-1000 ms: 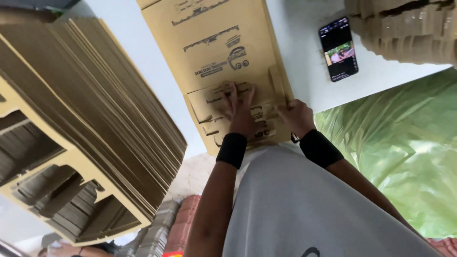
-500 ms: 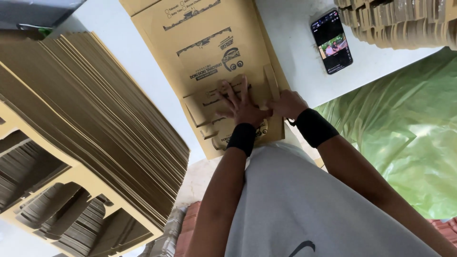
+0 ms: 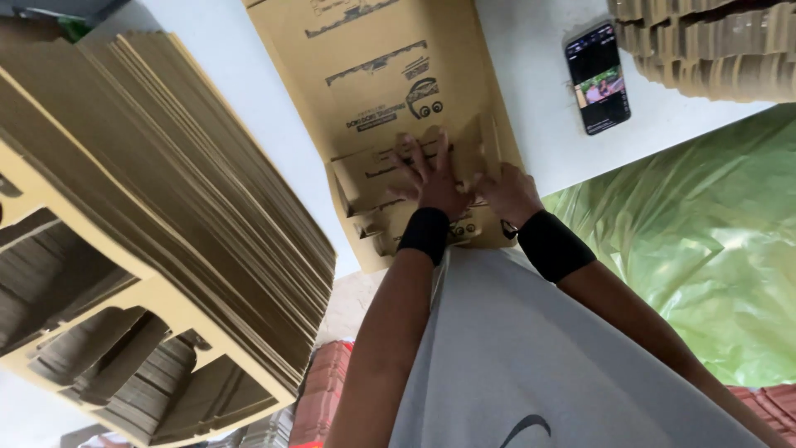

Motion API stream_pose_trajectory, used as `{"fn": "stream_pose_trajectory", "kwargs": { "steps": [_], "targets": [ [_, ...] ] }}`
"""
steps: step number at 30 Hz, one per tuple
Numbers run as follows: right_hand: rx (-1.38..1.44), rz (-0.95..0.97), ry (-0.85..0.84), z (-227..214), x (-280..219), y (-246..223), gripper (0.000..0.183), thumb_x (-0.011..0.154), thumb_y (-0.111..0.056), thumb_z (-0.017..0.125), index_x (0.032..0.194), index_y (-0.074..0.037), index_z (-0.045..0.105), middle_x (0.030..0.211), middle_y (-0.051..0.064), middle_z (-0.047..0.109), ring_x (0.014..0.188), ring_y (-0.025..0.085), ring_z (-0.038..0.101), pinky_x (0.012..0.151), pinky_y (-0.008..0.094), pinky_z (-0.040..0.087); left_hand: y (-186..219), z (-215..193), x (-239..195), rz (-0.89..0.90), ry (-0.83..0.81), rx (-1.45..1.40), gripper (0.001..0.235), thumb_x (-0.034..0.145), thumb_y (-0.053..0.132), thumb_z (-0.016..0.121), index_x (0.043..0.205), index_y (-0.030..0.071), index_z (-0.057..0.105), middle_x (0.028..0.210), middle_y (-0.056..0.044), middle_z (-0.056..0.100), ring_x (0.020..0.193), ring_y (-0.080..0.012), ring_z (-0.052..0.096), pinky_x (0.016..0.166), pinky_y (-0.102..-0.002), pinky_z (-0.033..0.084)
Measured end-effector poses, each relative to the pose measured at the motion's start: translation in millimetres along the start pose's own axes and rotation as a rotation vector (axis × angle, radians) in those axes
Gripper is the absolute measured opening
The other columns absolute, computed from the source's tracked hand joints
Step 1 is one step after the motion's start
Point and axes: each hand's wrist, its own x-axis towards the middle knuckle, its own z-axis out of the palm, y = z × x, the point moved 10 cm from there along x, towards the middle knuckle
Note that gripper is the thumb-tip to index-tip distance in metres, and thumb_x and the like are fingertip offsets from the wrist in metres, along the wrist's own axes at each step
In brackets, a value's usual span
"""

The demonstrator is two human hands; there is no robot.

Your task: Folding flat cardboard sheets into boxes and stacking them on a workbench

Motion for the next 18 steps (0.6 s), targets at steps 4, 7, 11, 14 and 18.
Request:
{"fn": "stream_pose_trajectory", "kwargs": {
  "steps": [4,7,11,14,18],
  "targets": [
    [0.360,0.092,0.051,21,10,21,0.050,0.099,-0.056,0.054,0.084,-0.012,0.071,0.081,0.011,0.071,0.081,0.030,0.067,0.071,0.043,0.050,5,-3,-1,0.009,-0.024,-0.038,0.122,0.088,0.035,0.079,0.163,0.040,-0.017,0.166,-0.018,-0.037,0.148,-0.0607,-0.028,0.103,-0.092,0.015],
    [0.338,0.126,0.100,23,9,25,0.066,0.100,-0.064,0.053,0.078,-0.005,0.072,0.074,0.014,0.067,0.078,0.030,0.064,0.073,0.045,0.045,-3,3,1,0.004,0.020,0.038,0.121,0.090,0.043,0.078,0.164,0.039,-0.017,0.166,-0.019,-0.035,0.148,-0.0615,-0.028,0.103,-0.092,0.013],
    [0.302,0.106,0.162,28,33,37,0.059,0.102,-0.057,0.047,0.068,-0.016,0.072,0.063,0.003,0.066,0.067,0.025,0.063,0.071,0.042,0.044,-8,10,8,-0.011,0.019,0.044,0.122,0.088,0.043,0.079,0.162,0.042,-0.018,0.165,-0.018,-0.038,0.147,-0.0606,-0.031,0.100,-0.094,0.011],
    [0.301,0.146,0.147,26,33,41,0.058,0.100,-0.055,0.047,0.072,-0.012,0.073,0.064,0.005,0.064,0.071,0.027,0.063,0.075,0.042,0.045,-8,11,6,-0.006,0.028,0.035,0.120,0.088,0.042,0.077,0.162,0.044,-0.018,0.165,-0.017,-0.039,0.147,-0.0603,-0.032,0.101,-0.093,0.012],
    [0.430,0.214,0.086,28,23,44,0.045,0.092,-0.047,0.051,0.070,-0.014,0.070,0.060,0.002,0.056,0.063,0.021,0.056,0.068,0.039,0.042,-11,13,11,-0.013,0.045,0.046,0.122,0.086,0.043,0.079,0.162,0.044,-0.017,0.166,-0.017,-0.038,0.147,-0.0605,-0.031,0.101,-0.093,0.014]
  ]
}}
